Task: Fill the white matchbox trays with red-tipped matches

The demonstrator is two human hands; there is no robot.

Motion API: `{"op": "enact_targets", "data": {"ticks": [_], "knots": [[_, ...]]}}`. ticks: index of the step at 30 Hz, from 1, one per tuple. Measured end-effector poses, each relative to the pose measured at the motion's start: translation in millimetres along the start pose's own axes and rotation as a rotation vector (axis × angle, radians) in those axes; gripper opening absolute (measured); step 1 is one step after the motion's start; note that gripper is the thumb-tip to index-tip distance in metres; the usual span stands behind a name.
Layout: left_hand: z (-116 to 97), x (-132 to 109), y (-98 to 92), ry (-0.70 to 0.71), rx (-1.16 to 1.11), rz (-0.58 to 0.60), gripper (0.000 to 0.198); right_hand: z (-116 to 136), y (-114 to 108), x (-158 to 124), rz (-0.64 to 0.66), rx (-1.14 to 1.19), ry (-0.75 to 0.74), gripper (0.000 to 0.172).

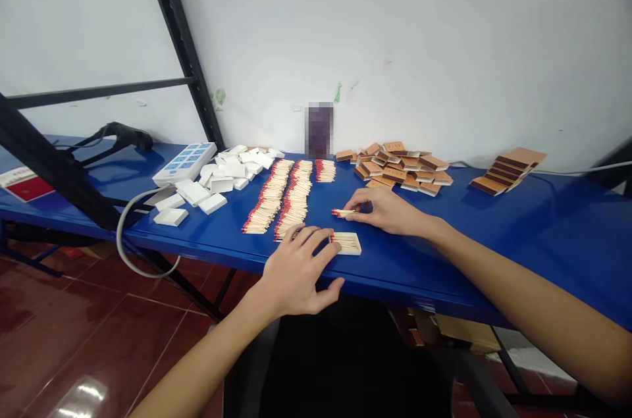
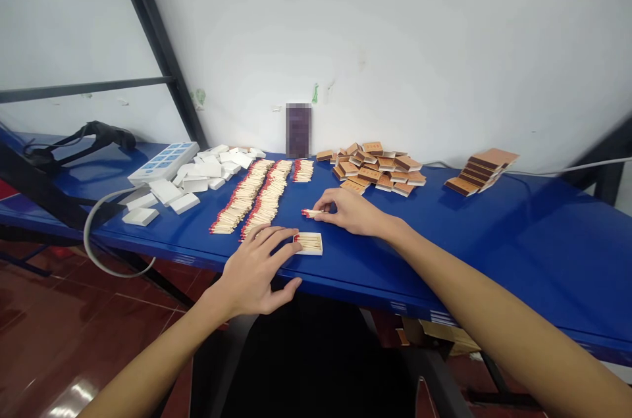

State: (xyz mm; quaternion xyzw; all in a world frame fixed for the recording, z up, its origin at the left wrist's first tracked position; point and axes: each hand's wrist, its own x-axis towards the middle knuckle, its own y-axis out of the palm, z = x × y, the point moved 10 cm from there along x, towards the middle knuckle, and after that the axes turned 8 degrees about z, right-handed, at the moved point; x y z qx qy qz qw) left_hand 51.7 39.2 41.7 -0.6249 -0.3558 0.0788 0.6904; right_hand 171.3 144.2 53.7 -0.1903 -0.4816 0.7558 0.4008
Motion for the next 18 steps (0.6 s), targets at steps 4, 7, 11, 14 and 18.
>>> {"op": "enact_targets", "data": {"ticks": [4,7,11,14,18], "knots": [[0.1,0.1,-0.7,-0.002,-0.005,-0.011,0.041,-0.1,-1.2,-0.5,-0.022,0.0,-0.015,0.04],[0.1,-0.2,0.0,-0.001,-0.003,-0.005,0.041,-1.4,-1.6,-0.3,-0.026,0.002,-0.018,0.038],[0.8,-1.1,-0.4,-0.011,-0.005,-0.006,0.042,2.6,-9.2,-3.9,-0.044,0.033,-0.043,0.036],[1.7,-1.5,-1.1,-0.02,-0.014,-0.011,0.043,5.2,-18.1,-10.8,-0.045,0.072,-0.019,0.037],[3.5,-1.2,-1.3,-0.03,-0.044,-0.005,0.046,14.3,-13.8,-19.3,0.078,0.13,-0.008,0.037]]}}
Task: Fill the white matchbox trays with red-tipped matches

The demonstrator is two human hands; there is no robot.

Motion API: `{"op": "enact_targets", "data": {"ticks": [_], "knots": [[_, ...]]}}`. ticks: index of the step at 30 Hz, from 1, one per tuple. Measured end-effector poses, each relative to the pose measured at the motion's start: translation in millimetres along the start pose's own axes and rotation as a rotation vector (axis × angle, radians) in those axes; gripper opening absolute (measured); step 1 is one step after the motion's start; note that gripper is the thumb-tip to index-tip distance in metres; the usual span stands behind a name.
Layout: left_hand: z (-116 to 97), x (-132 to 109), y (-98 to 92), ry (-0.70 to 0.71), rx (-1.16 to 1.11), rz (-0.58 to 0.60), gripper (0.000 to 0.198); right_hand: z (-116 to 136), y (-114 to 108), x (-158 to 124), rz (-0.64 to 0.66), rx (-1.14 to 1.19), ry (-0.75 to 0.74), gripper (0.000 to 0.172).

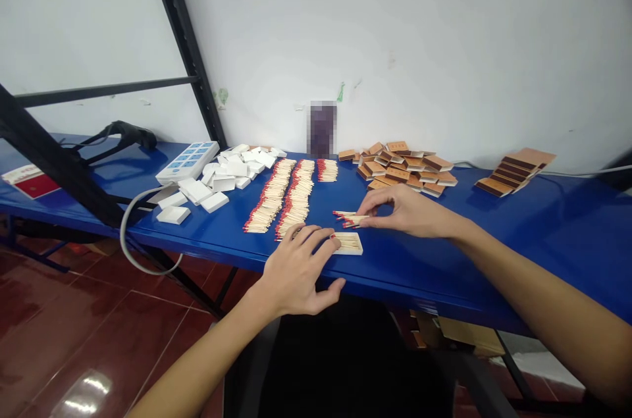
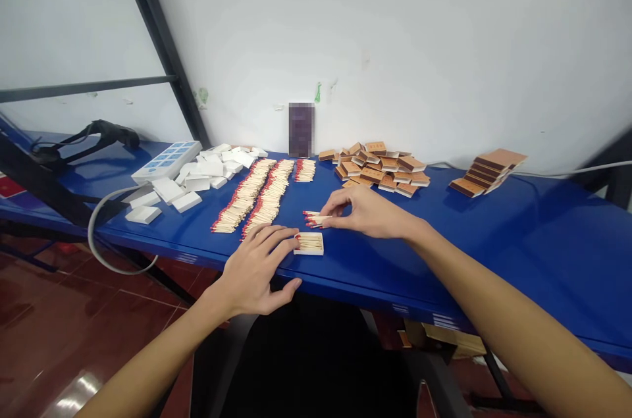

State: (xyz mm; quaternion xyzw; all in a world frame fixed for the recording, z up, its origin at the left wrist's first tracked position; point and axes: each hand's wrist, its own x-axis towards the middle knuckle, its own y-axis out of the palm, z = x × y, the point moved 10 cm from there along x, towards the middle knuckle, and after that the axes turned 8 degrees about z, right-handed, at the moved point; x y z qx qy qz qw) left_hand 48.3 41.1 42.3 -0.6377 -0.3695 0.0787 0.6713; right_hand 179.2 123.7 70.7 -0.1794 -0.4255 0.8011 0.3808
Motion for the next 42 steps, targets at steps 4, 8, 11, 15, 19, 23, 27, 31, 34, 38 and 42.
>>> {"op": "enact_targets", "data": {"ticks": [4,8,11,15,19,23,27,31,34,38,42], "knots": [[1.7,0.4,-1.2,-0.01,-0.037,-0.002,0.046,11.9,18.7,-0.9,0.132,0.027,-0.022,0.034],[1.5,0.5,-1.9,-0.001,-0.049,-0.011,0.047,24.5,29.9,3.8,0.132,-0.052,-0.076,0.033],[0.7,0.0,-2.4,0.013,-0.046,-0.026,0.052,30.3,35.5,6.2,0.134,-0.089,-0.11,0.032],[1.8,-0.7,-2.0,0.004,-0.028,-0.032,0.057,29.2,29.7,3.8,0.11,-0.113,-0.106,0.034],[1.7,-1.0,-0.5,0.001,-0.022,-0.016,0.053,17.3,17.2,-2.6,0.099,-0.085,-0.039,0.037],[1.6,-1.4,-1.0,0.001,-0.022,-0.02,0.053,5.5,19.5,-5.2,0.175,-0.016,0.032,0.038],[1.6,-0.9,-1.0,0.001,-0.021,-0.019,0.054,3.8,28.1,-3.5,0.244,0.048,0.053,0.04],[2.5,-0.1,0.9,-0.004,-0.026,0.007,0.056,6.0,30.4,-1.7,0.238,0.089,0.059,0.038],[1.8,0.3,2.5,0.009,-0.029,0.031,0.058,9.9,33.4,-0.9,0.245,0.128,0.048,0.036],[0.5,1.1,3.6,0.024,-0.022,0.059,0.058,14.3,35.8,0.3,0.238,0.113,0.031,0.034],[-0.2,2.8,5.5,0.022,-0.002,0.105,0.062,14.1,34.7,0.7,0.212,0.102,0.034,0.041]]}}
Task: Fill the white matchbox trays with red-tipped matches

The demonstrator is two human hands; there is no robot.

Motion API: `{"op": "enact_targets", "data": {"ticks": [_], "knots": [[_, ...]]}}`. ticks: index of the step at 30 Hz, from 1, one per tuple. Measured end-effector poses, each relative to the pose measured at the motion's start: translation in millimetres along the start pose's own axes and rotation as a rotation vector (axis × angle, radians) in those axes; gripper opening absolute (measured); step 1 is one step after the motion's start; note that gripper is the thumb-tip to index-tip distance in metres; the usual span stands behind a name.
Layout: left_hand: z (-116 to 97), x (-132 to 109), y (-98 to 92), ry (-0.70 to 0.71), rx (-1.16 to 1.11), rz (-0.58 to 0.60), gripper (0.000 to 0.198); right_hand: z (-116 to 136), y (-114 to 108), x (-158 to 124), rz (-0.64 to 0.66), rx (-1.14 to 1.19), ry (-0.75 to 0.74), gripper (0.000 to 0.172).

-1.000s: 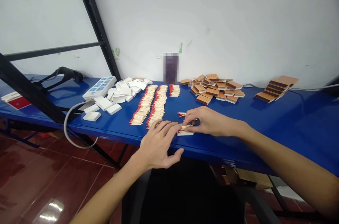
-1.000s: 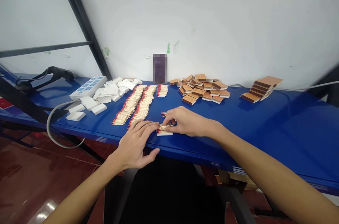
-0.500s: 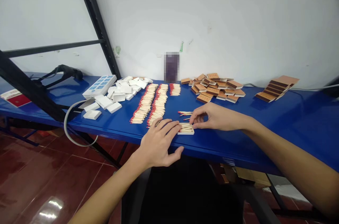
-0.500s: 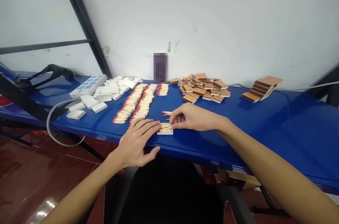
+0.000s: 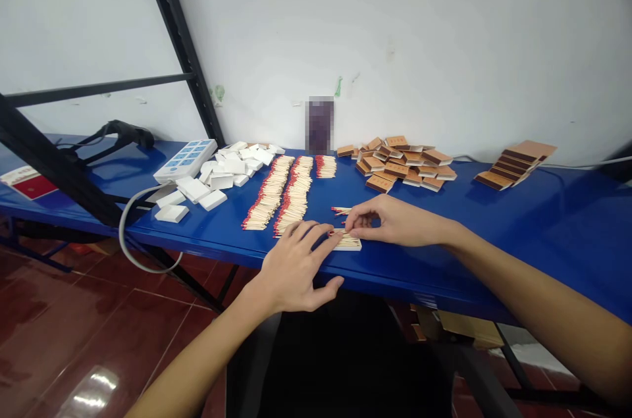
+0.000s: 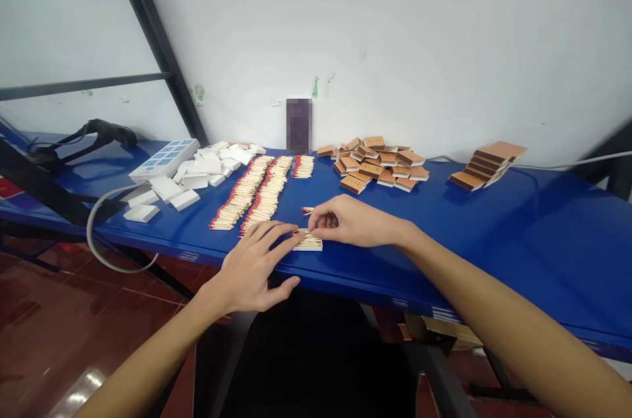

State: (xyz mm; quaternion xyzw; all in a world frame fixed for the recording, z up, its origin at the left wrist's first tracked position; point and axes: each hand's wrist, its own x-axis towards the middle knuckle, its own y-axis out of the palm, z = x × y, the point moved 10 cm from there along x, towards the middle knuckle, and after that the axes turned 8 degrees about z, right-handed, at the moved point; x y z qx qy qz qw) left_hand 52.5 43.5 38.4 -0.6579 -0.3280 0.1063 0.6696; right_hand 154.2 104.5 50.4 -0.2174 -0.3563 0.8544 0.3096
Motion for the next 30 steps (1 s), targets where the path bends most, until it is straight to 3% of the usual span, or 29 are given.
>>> {"op": "enact_targets", "data": {"ticks": [8,15,30], "knots": [[-0.6,0.0,0.3,0.003,0.003,-0.008,0.068,0.9,2.7,0.4,0.019,-0.021,0.015,0.041],[2.6,-2.1,-1.7,-0.015,-0.032,-0.071,0.057,-0.2,1.3,1.3,0.001,-0.043,0.017,0.039],[-3.2,-1.2,6.5,0.02,0.057,0.034,0.068,-3.2,0.7,4.7,-0.059,-0.071,0.012,0.043]]}}
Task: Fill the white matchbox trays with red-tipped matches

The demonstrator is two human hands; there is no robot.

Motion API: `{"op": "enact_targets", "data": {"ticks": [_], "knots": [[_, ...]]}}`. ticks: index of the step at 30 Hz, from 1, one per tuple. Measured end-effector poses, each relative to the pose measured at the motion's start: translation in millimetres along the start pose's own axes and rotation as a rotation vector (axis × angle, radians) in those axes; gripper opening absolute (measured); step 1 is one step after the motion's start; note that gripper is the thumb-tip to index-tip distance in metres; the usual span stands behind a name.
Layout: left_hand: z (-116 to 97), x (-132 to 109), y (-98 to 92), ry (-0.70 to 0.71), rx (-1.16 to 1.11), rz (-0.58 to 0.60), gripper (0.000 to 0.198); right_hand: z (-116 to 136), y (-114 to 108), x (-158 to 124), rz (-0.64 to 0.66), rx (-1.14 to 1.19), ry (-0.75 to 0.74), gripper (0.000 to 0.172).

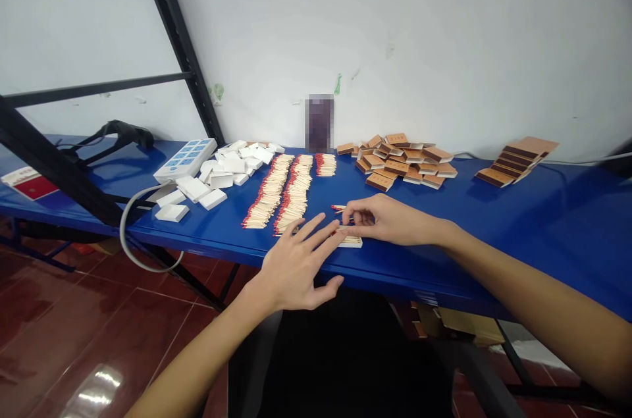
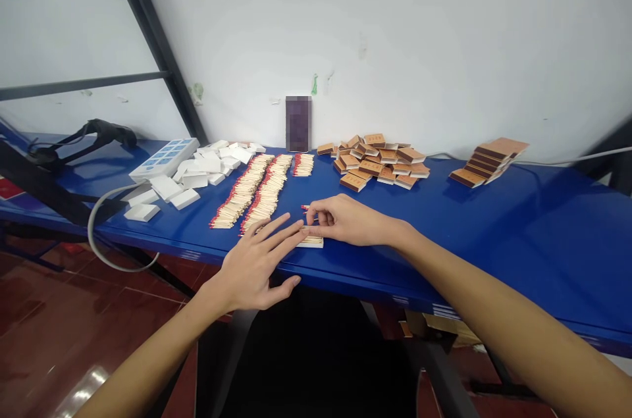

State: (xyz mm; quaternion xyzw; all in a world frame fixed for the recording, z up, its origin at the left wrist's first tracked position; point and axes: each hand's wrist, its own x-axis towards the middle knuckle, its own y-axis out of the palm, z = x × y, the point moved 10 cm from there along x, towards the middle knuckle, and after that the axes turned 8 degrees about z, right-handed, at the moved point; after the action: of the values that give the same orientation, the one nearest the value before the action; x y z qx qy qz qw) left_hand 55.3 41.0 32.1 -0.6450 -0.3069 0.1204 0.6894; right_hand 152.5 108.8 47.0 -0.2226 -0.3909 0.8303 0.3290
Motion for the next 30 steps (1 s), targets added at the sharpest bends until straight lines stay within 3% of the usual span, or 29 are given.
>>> {"op": "enact_targets", "data": {"ticks": [16,21,24,30], "knots": [[5.1,-1.4,-8.8,-0.056,-0.039,-0.116,0.05,8.5,5.3,1.6,0.004,-0.058,-0.038,0.047],[5.9,-2.0,-8.8,-0.057,-0.039,-0.128,0.05,-1.4,-14.1,-4.1,-0.105,-0.107,-0.013,0.041],[5.8,-2.5,-8.3,-0.052,-0.039,-0.129,0.051,-10.9,-26.8,-7.2,-0.177,-0.277,-0.001,0.034],[6.1,-3.4,-9.3,-0.05,-0.037,-0.137,0.052,-27.0,-19.3,-3.3,-0.035,-0.327,0.034,0.026]]}}
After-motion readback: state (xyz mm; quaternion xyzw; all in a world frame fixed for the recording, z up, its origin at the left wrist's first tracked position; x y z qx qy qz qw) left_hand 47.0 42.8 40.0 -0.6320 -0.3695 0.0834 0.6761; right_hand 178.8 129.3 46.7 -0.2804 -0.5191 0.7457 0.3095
